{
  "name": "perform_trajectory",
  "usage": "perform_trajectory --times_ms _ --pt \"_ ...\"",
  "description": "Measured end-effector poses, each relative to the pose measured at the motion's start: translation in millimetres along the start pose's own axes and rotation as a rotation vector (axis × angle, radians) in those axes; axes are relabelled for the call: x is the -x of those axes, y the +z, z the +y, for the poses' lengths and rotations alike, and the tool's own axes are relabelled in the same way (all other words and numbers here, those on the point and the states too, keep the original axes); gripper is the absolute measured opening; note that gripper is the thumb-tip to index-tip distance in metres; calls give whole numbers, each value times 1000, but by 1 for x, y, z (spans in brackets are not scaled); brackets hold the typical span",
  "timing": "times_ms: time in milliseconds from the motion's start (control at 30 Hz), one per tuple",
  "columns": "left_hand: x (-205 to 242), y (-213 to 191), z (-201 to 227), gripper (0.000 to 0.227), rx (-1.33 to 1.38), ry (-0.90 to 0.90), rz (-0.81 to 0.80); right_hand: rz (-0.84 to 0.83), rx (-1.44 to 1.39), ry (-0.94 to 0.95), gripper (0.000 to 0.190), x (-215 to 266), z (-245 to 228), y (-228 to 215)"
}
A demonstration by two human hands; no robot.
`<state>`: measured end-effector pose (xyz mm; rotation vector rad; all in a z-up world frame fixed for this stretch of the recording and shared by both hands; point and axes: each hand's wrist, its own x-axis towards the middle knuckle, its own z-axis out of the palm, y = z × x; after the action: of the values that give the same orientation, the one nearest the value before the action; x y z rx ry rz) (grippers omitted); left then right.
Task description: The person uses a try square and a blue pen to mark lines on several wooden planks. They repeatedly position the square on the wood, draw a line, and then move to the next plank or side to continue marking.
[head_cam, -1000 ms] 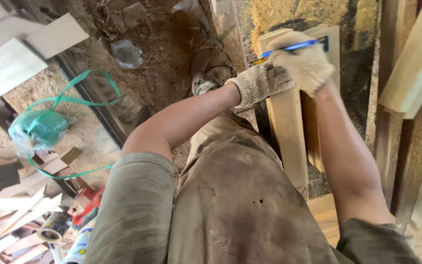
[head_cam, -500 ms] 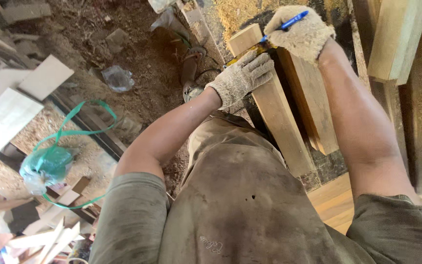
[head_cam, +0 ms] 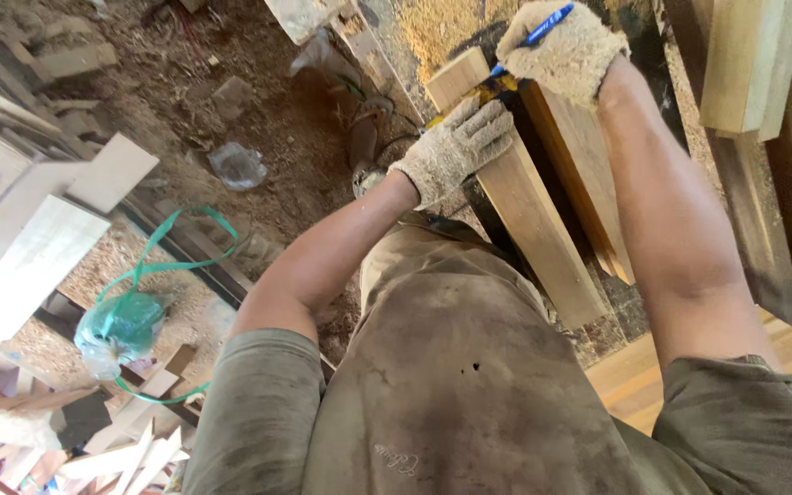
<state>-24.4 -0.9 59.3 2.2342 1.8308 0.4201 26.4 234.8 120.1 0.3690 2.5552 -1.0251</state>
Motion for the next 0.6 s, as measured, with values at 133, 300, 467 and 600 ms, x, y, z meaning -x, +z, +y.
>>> perform_trajectory --times_ms 133,300,467,600 --pt "1 -15 0 74 88 -10 -155 90 -85 27 9 4 4 3" --pt "1 3 -2 59 29 6 27 237 -145 7 8 7 5 5" --pt "5 12 -4 59 93 42 56 579 -1604 -26 21 39 -14 22" --pt "0 -27 -15 44 711 -44 274 799 -1067 340 19 91 -55 51"
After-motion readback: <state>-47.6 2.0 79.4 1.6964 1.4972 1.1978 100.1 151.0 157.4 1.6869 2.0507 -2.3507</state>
